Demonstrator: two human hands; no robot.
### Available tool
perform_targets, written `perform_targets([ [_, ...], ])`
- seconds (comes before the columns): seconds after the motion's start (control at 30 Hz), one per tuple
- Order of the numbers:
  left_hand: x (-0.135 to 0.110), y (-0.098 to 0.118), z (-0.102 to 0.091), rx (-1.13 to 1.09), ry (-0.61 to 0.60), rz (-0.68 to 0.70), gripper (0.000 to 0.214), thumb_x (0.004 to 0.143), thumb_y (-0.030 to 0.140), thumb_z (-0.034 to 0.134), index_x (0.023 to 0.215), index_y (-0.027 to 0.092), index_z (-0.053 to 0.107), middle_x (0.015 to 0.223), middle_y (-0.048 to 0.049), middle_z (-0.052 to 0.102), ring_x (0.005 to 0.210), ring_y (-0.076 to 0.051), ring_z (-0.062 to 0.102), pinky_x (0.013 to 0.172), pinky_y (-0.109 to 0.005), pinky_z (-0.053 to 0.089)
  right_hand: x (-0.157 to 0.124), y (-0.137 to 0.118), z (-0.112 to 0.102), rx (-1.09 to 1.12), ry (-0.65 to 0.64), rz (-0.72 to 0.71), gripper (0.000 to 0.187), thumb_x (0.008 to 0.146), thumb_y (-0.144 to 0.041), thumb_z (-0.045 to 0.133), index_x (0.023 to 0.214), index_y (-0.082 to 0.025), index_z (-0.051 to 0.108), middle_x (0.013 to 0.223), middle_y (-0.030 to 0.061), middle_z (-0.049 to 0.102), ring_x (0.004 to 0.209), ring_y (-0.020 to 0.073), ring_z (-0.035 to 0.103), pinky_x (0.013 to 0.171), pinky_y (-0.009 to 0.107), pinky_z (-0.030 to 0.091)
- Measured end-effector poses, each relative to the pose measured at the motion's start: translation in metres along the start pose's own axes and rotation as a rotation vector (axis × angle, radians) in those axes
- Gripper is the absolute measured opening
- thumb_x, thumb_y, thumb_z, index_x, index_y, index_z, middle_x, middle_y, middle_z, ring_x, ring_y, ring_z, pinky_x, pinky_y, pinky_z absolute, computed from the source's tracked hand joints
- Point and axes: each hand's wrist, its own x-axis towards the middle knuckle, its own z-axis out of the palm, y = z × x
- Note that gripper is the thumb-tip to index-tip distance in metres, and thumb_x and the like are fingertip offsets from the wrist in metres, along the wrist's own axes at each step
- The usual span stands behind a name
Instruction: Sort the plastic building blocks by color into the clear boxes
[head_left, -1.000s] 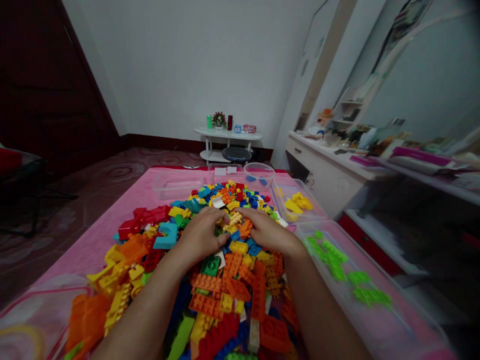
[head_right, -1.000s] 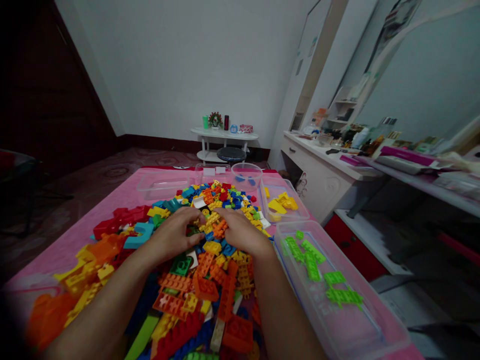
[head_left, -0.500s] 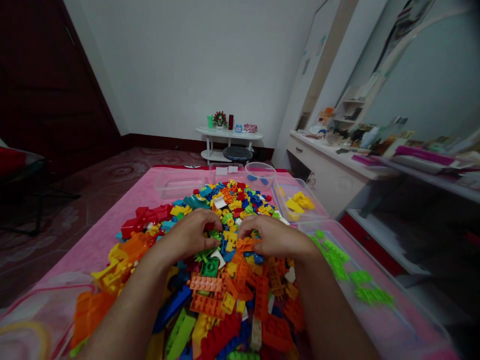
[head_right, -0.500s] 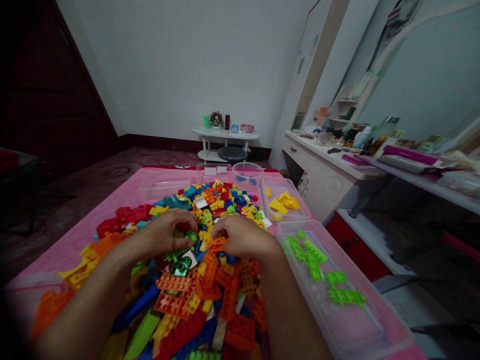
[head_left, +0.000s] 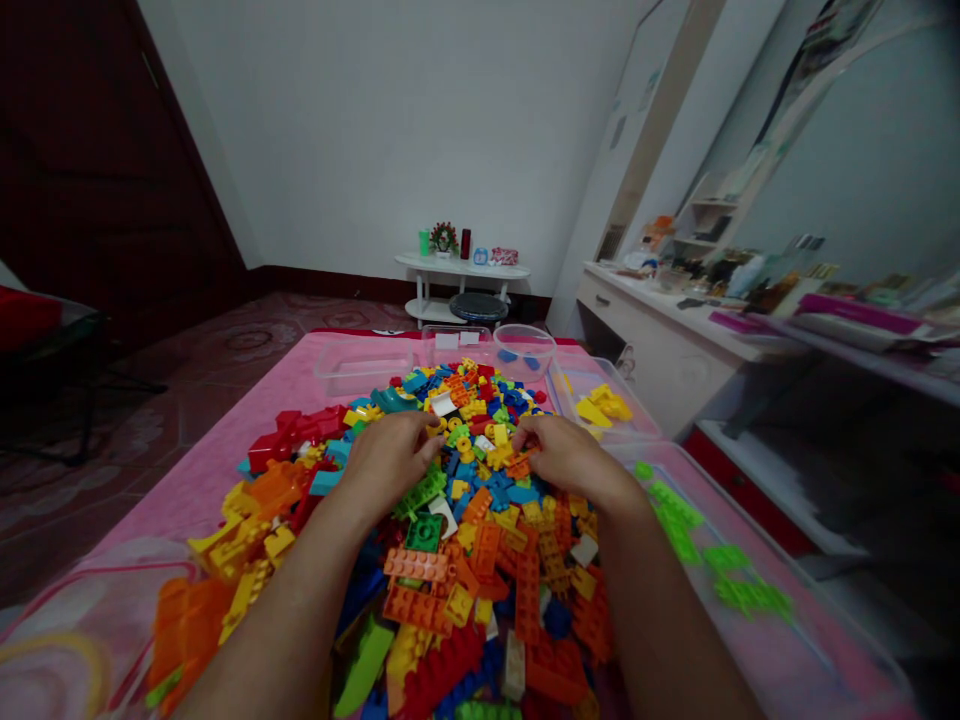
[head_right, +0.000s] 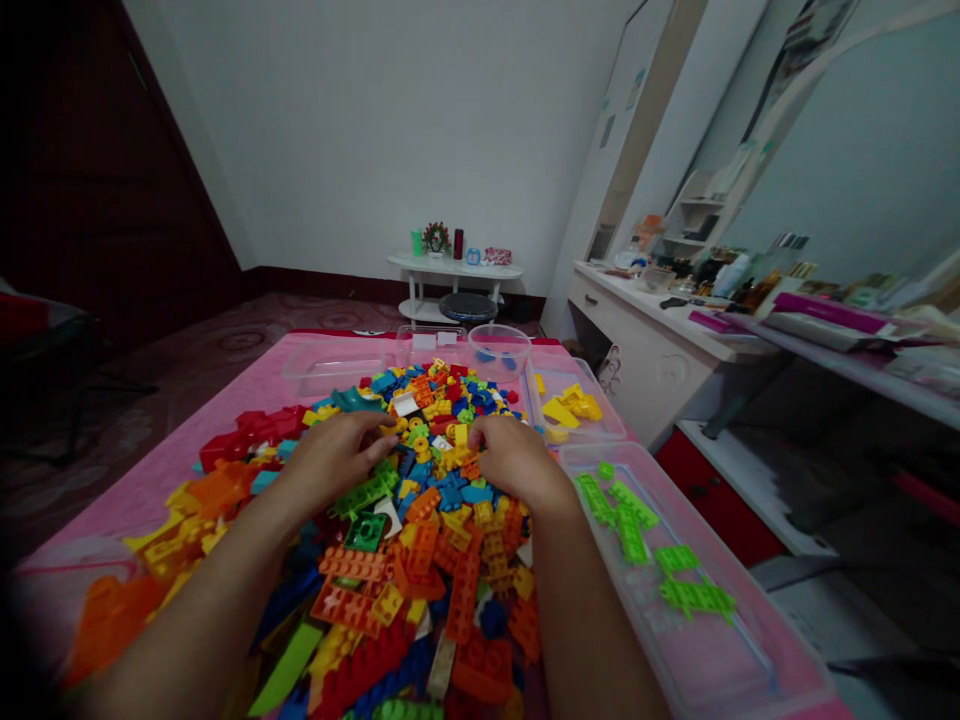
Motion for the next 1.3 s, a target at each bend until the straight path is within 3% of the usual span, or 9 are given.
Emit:
perform_targets([
  [0.17,0.000,0.009,0.018,-0.022,0.080,0.159,0.045,0.075,0.009,0.046,0.115,0.020,0.062,0.113,-0.0102,0.062,0.103,-0.023,0.059,0.088,-0.031,0.044,0.006,-0.023,0.016,0.159,0.178,-0.172,0.042,0.073,-0.002,0.045,0.106,-0.020,0.064,0.107,0.0061,0.068,0.102,0.0200,0.060,0.089,0.030,0.042],
  [0.27,0.001,0.006,0.019,-0.097,0.061,0.159,0.050,0.073,0.008,0.046,0.119,0.019,0.061,0.117,-0.0099,0.064,0.107,-0.024,0.059,0.092,-0.032,0.043,0.010,-0.034,0.036,0.224,0.128,-0.351,0.051,0.080,-0.005,0.040,0.129,-0.015,0.051,0.130,0.0094,0.056,0.119,0.0184,0.050,0.101,0.031,0.035],
  [0.37,0.004,-0.002,0.010,-0.226,0.001,0.098,0.042,0.076,0.016,0.050,0.115,0.018,0.064,0.107,-0.0092,0.070,0.095,-0.024,0.064,0.085,-0.032,0.047,0.011,-0.040,0.047,0.178,0.086,-0.403,0.047,0.084,-0.008,0.040,0.129,-0.015,0.051,0.125,0.0105,0.058,0.116,0.0193,0.050,0.098,0.032,0.037],
  [0.57,-0.003,-0.018,-0.018,-0.340,-0.094,0.028,0.016,0.072,0.029,0.060,0.078,0.022,0.072,0.072,-0.0020,0.072,0.063,-0.019,0.065,0.057,-0.025,0.045,0.011,-0.041,0.046,0.096,0.096,-0.329,0.020,0.085,-0.015,0.050,0.097,-0.020,0.066,0.093,0.0059,0.066,0.096,0.0191,0.054,0.081,0.029,0.039],
  [0.63,-0.010,-0.015,-0.027,-0.322,-0.213,0.029,0.014,0.066,0.032,0.066,0.075,0.024,0.072,0.063,0.0009,0.068,0.054,-0.017,0.061,0.049,-0.023,0.039,0.011,-0.041,0.047,0.077,0.089,-0.304,0.019,0.084,-0.020,0.054,0.098,-0.021,0.066,0.093,0.0055,0.066,0.096,0.0198,0.054,0.082,0.029,0.038],
  [0.73,-0.018,-0.001,-0.038,-0.109,-0.325,0.052,0.026,0.056,0.034,0.073,0.080,0.025,0.070,0.071,0.0012,0.068,0.061,-0.017,0.061,0.052,-0.023,0.037,0.010,-0.041,0.050,0.075,0.085,-0.291,0.026,0.082,-0.024,0.059,0.107,-0.023,0.067,0.101,0.0060,0.066,0.101,0.0207,0.055,0.085,0.030,0.038],
  [0.93,-0.022,0.017,-0.039,0.173,-0.280,0.057,0.026,0.055,0.019,0.063,0.080,0.023,0.068,0.081,-0.0032,0.068,0.073,-0.020,0.060,0.059,-0.027,0.037,0.010,-0.031,0.040,0.208,0.066,-0.172,0.025,0.072,-0.018,0.060,0.093,-0.026,0.070,0.088,0.0009,0.070,0.081,0.0180,0.061,0.073,0.028,0.042],
  [1.13,-0.014,0.007,-0.034,-0.123,-0.187,0.010,0.022,0.060,0.014,0.051,0.076,0.019,0.065,0.072,-0.0015,0.068,0.066,-0.016,0.061,0.059,-0.024,0.041,0.014,-0.029,0.025,0.759,0.129,-0.097,0.026,0.070,-0.021,0.058,0.094,-0.018,0.067,0.075,0.0006,0.064,0.063,0.0122,0.055,0.058,0.023,0.042],
  [1.3,-0.007,0.001,-0.033,-0.295,-0.060,-0.038,0.020,0.070,0.019,0.046,0.077,0.018,0.064,0.075,-0.0015,0.069,0.068,-0.016,0.063,0.061,-0.024,0.043,0.010,-0.038,0.023,1.057,0.024,-0.046,0.031,0.070,-0.023,0.059,0.100,-0.017,0.062,0.073,-0.0016,0.057,0.053,0.0077,0.048,0.045,0.019,0.038],
])
